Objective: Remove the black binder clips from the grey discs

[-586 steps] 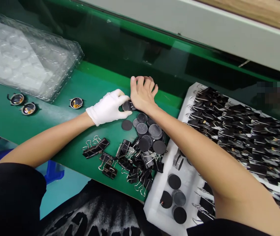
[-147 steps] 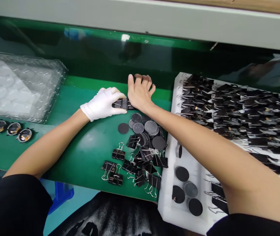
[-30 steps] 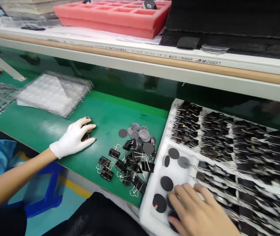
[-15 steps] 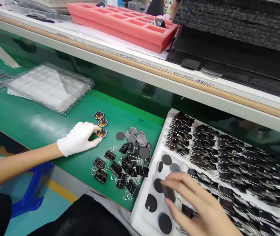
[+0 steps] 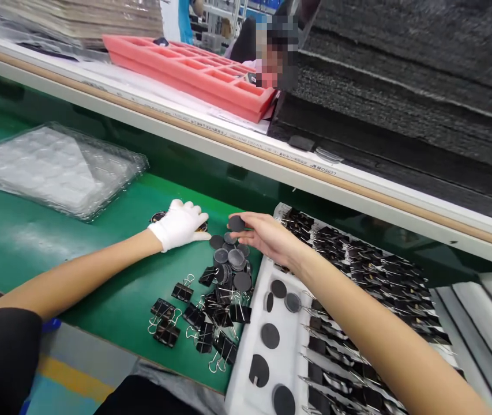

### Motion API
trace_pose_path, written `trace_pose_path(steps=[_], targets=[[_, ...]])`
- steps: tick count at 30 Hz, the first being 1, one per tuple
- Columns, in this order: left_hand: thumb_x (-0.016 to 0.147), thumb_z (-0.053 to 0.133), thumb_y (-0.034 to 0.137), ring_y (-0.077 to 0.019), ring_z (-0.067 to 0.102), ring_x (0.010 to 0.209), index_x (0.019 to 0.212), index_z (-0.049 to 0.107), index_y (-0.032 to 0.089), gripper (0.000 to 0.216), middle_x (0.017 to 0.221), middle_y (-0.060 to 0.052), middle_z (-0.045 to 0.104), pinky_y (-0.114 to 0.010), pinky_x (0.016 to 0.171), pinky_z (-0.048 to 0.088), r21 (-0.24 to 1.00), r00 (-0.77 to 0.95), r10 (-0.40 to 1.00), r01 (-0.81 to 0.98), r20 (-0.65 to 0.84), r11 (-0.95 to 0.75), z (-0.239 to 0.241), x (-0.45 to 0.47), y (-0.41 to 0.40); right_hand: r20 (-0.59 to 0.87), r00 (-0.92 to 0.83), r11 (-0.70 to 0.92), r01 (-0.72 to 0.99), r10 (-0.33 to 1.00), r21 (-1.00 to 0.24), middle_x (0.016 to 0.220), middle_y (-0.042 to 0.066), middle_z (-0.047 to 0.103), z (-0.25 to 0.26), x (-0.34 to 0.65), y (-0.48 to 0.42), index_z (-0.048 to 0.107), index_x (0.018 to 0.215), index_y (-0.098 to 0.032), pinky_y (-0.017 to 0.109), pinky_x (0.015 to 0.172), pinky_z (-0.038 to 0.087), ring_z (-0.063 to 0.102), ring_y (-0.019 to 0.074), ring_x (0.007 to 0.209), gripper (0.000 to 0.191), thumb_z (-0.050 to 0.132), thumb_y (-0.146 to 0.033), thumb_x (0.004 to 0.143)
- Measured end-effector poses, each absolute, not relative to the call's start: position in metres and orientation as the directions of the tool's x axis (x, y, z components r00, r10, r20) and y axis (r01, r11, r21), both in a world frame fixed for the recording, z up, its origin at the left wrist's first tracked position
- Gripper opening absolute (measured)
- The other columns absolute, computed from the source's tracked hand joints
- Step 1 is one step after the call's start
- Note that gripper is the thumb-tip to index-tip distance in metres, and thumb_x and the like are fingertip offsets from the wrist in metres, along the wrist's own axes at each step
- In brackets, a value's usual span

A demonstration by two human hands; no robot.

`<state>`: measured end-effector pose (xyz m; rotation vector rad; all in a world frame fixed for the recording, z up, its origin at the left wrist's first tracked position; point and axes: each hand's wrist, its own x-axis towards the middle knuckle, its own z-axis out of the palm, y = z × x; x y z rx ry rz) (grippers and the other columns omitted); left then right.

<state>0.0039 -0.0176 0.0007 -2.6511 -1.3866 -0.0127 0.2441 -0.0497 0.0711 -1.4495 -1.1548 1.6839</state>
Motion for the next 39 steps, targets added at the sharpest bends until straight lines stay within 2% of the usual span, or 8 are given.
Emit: trace_pose_path(steps=[6, 11, 15, 21, 25, 31, 35, 39], targets=[[0.095, 0.059, 0.067, -0.0378, 0.064, 0.105, 0.143, 0.056, 0.015, 0.071, 0.113, -0.018, 0.073, -0.046, 0.084, 0.034, -0.046, 0.552, 0.820, 0.833, 0.154, -0.552, -0.014, -0.012, -0.018, -0.233, -0.277, -0.116, 0.381, 0.932, -0.917, 0.110, 0.006, 0.080, 0.037, 0.220, -0.010, 0.081, 0.099, -0.022, 0.042, 0.106, 0.059, 0.076, 0.0219, 0.101, 0.014, 0.079, -0.020, 0.085], [0.098, 0.058, 0.057, -0.0373, 0.065, 0.106, 0.144, 0.053, 0.013, 0.063, 0.109, -0.018, 0.073, -0.047, 0.086, 0.032, 0.017, 0.504, 0.841, 0.856, 0.196, -0.517, -0.018, -0.011, -0.021, 0.073, -0.539, 0.409, 0.537, 0.839, -0.738, 0.107, 0.006, 0.075, 0.010, 0.209, -0.005, 0.082, 0.092, -0.024, 0.043, 0.096, 0.063, 0.075, 0.0226, 0.094, 0.010, 0.079, -0.019, 0.083], [0.098, 0.058, 0.062, -0.0375, 0.066, 0.105, 0.146, 0.051, 0.010, 0.071, 0.106, -0.018, 0.073, -0.046, 0.086, 0.031, 0.011, 0.507, 0.843, 0.856, 0.180, -0.517, -0.017, -0.007, -0.019, 0.164, -0.561, 0.550, 0.638, 0.811, -0.539, 0.106, 0.009, 0.076, 0.001, 0.202, -0.004, 0.085, 0.096, -0.023, 0.048, 0.095, 0.061, 0.074, 0.0283, 0.101, 0.013, 0.078, -0.016, 0.087], [0.096, 0.059, 0.066, -0.0360, 0.064, 0.102, 0.144, 0.051, 0.011, 0.074, 0.105, -0.016, 0.072, -0.045, 0.087, 0.032, -0.002, 0.520, 0.835, 0.849, 0.180, -0.528, -0.017, -0.008, -0.019, 0.117, -0.675, 0.630, 0.593, 0.729, -0.501, 0.120, 0.008, 0.079, 0.003, 0.206, 0.003, 0.084, 0.108, -0.023, 0.048, 0.105, 0.057, 0.073, 0.0284, 0.116, 0.030, 0.061, -0.009, 0.094], [0.097, 0.057, 0.064, -0.0363, 0.060, 0.110, 0.149, 0.050, 0.019, 0.069, 0.132, -0.018, 0.066, -0.046, 0.085, 0.033, -0.026, 0.548, 0.800, 0.829, 0.244, -0.559, -0.014, -0.010, -0.017, 0.103, -0.660, 0.621, 0.627, 0.744, -0.470, 0.116, 0.010, 0.077, 0.037, 0.214, -0.008, 0.080, 0.111, -0.020, 0.044, 0.097, 0.058, 0.073, 0.0260, 0.105, 0.026, 0.060, -0.014, 0.095], [0.106, 0.043, 0.043, -0.0341, 0.059, 0.111, 0.133, 0.063, 0.026, 0.037, 0.129, -0.013, 0.068, -0.048, 0.086, 0.034, -0.098, 0.736, 0.656, 0.675, 0.167, -0.732, -0.008, -0.010, -0.011, -0.364, -0.690, 0.621, 0.723, 0.626, -0.302, 0.101, 0.009, 0.070, 0.086, 0.209, -0.066, 0.077, 0.101, -0.021, 0.041, 0.084, 0.052, 0.067, 0.0276, 0.095, 0.031, 0.078, -0.051, 0.091], [0.098, 0.056, 0.057, -0.0379, 0.058, 0.114, 0.134, 0.063, 0.019, 0.053, 0.130, -0.018, 0.066, -0.051, 0.093, 0.035, -0.083, 0.700, 0.699, 0.712, 0.144, -0.697, -0.003, -0.015, -0.008, -0.415, -0.644, 0.681, 0.729, 0.643, -0.076, 0.104, 0.013, 0.069, 0.076, 0.198, -0.090, 0.078, 0.097, -0.015, 0.044, 0.087, 0.048, 0.065, 0.0317, 0.103, 0.018, 0.076, -0.033, 0.095], [0.100, 0.053, 0.051, -0.0356, 0.053, 0.127, 0.151, 0.051, 0.028, 0.056, 0.155, -0.012, 0.054, -0.049, 0.098, 0.036, 0.020, 0.782, 0.621, 0.621, 0.052, -0.784, 0.001, -0.024, -0.002, -0.318, -0.698, 0.691, 0.706, 0.642, -0.157, 0.098, 0.009, 0.070, 0.070, 0.200, -0.091, 0.080, 0.095, -0.019, 0.041, 0.083, 0.045, 0.066, 0.0287, 0.102, 0.016, 0.068, -0.027, 0.101]])
